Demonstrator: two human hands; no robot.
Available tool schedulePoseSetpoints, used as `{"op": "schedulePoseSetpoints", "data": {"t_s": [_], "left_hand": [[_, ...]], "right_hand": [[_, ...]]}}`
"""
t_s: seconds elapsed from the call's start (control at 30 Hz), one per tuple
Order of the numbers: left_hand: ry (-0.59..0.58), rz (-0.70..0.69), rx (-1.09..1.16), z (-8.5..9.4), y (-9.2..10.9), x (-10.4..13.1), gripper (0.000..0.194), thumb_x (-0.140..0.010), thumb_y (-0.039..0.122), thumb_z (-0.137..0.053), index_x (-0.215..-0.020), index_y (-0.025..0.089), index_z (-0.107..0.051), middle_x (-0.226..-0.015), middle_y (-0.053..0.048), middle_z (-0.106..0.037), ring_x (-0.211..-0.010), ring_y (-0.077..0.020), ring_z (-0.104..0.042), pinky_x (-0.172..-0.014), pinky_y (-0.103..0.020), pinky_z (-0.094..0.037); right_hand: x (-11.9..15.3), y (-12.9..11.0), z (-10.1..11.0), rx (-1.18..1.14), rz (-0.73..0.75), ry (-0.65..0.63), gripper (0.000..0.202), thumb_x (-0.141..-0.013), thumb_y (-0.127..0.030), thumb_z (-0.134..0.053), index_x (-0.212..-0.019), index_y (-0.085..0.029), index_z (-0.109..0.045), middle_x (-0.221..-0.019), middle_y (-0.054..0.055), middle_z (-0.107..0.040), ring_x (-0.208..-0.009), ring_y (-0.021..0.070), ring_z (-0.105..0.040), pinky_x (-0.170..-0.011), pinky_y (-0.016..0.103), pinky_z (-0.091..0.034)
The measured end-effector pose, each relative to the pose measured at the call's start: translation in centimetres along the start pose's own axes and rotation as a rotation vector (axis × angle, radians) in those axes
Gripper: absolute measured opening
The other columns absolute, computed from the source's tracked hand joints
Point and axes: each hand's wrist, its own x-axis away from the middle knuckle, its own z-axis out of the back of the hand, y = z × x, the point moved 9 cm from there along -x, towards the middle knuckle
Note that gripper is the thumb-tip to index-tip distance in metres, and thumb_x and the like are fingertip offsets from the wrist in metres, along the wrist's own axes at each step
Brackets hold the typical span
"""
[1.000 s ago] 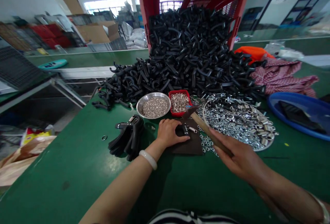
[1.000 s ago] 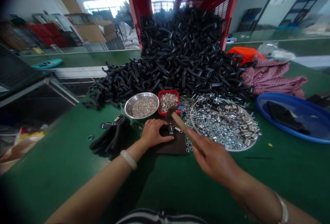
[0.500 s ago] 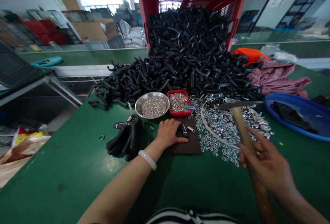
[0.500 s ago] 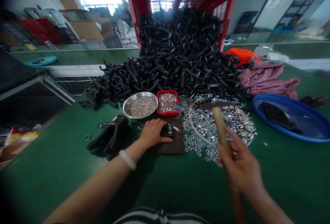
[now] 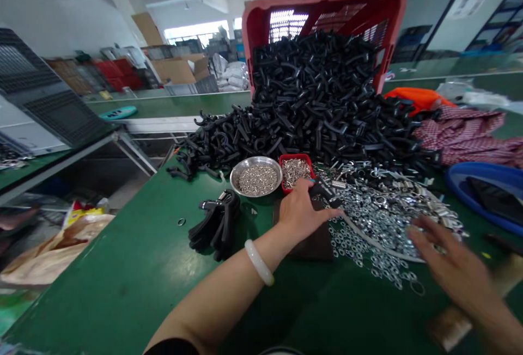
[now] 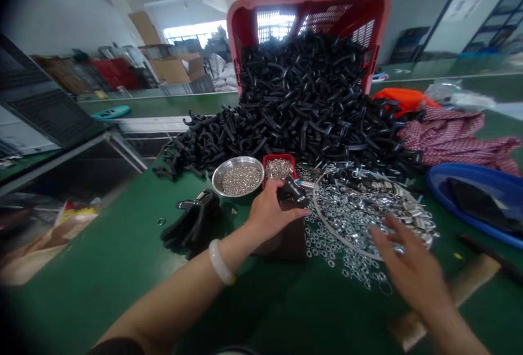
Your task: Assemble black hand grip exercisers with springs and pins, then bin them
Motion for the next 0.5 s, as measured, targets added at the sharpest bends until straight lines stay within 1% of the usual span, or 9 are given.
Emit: {"op": "schedulePoseSetpoints", "data": {"t_s": [0.07,0.1,0.13,0.2,0.27,0.3,0.37,0.4,0.5], "left_hand": [[0.006,-0.093,-0.043,-0.3,2.2,-0.2,0.069,-0.061,0.057,-0.065,-0.111,0.016,-0.041,-0.1,-0.01,-0.057,-0.091,-0.0261,-0.057,-0.075,-0.038,-0.046],[0.004,-0.142,-0.075,-0.5,3.0,-0.4,0.065,-0.064,0.055,-0.064,-0.111,0.016,-0.041,-0.101,-0.011,-0.057,-0.092,-0.0257,-0.057,-0.076,-0.038,-0.046],[-0.006,-0.19,-0.107,-0.6,3.6,-0.8,0.063,-0.066,0.054,-0.063,-0.111,0.015,-0.042,-0.103,-0.011,-0.056,-0.094,-0.0254,-0.056,-0.077,-0.037,-0.046],[-0.049,-0.245,-0.177,-0.6,3.5,-2.5,0.053,-0.072,0.053,-0.056,-0.107,0.014,-0.046,-0.104,-0.011,-0.054,-0.096,-0.0242,-0.054,-0.077,-0.035,-0.045],[-0.109,-0.227,-0.289,0.3,1.4,-5.4,0.037,-0.082,0.049,-0.044,-0.1,0.017,-0.053,-0.099,-0.009,-0.056,-0.092,-0.0222,-0.054,-0.076,-0.035,-0.044],[-0.093,-0.147,-0.396,1.5,-0.6,-7.3,0.032,-0.087,0.042,-0.037,-0.097,0.018,-0.056,-0.094,-0.009,-0.057,-0.088,-0.0221,-0.055,-0.073,-0.035,-0.044],[-0.081,-0.066,-0.648,3.8,-4.3,-11.1,0.027,-0.086,0.025,-0.037,-0.101,0.022,-0.06,-0.1,-0.01,-0.056,-0.091,-0.0235,-0.053,-0.072,-0.036,-0.042],[-0.121,-0.086,-0.768,4.2,-5.8,-12.8,0.029,-0.085,0.02,-0.039,-0.102,0.025,-0.061,-0.105,-0.01,-0.054,-0.095,-0.0242,-0.051,-0.074,-0.036,-0.041],[-0.201,-0.126,-0.857,4.0,-9.2,-16.7,0.028,-0.078,0.01,-0.046,-0.089,0.025,-0.067,-0.105,-0.011,-0.054,-0.103,-0.0266,-0.044,-0.079,-0.038,-0.037]], "right_hand": [[-1.6,-3.2,-7.0,-0.436,-0.259,-0.103,0.039,-0.078,-0.053,-0.051,-0.107,-0.027,-0.056,-0.097,0.007,-0.063,-0.075,0.0202,-0.063,-0.054,0.032,-0.052],[-2.6,-4.8,-10.1,-0.626,-0.338,-0.126,0.041,-0.075,-0.056,-0.052,-0.099,-0.023,-0.058,-0.091,0.007,-0.064,-0.072,0.0193,-0.062,-0.054,0.032,-0.052],[-3.7,-5.8,-12.0,-0.751,-0.386,-0.076,0.038,-0.071,-0.055,-0.058,-0.089,-0.021,-0.058,-0.084,0.004,-0.063,-0.065,0.016,-0.06,-0.051,0.028,-0.051],[-5.8,-6.2,-14.3,-0.906,-0.454,0.032,0.034,-0.061,-0.047,-0.07,-0.075,-0.019,-0.054,-0.067,-0.002,-0.058,-0.052,0.0098,-0.054,-0.04,0.02,-0.044],[-7.3,-5.5,-15.3,-0.981,-0.487,0.061,0.034,-0.057,-0.041,-0.073,-0.068,-0.019,-0.049,-0.056,-0.006,-0.05,-0.043,0.0057,-0.044,-0.031,0.015,-0.031],[-7.6,-5.0,-15.5,-0.998,-0.502,0.045,0.034,-0.057,-0.04,-0.073,-0.066,-0.019,-0.047,-0.053,-0.007,-0.047,-0.04,0.0049,-0.04,-0.029,0.014,-0.026],[-7.5,-4.0,-15.4,-0.991,-0.531,-0.007,0.034,-0.058,-0.038,-0.073,-0.065,-0.019,-0.045,-0.052,-0.008,-0.045,-0.038,0.0044,-0.037,-0.028,0.014,-0.022],[-7.2,-3.7,-15.2,-0.972,-0.545,-0.028,0.034,-0.058,-0.037,-0.073,-0.066,-0.019,-0.046,-0.053,-0.007,-0.046,-0.039,0.0043,-0.038,-0.028,0.014,-0.022],[-5.6,-3.4,-14.1,-0.889,-0.557,-0.065,0.034,-0.058,-0.037,-0.074,-0.069,-0.018,-0.048,-0.06,-0.006,-0.048,-0.042,0.0043,-0.04,-0.03,0.013,-0.023]]}}
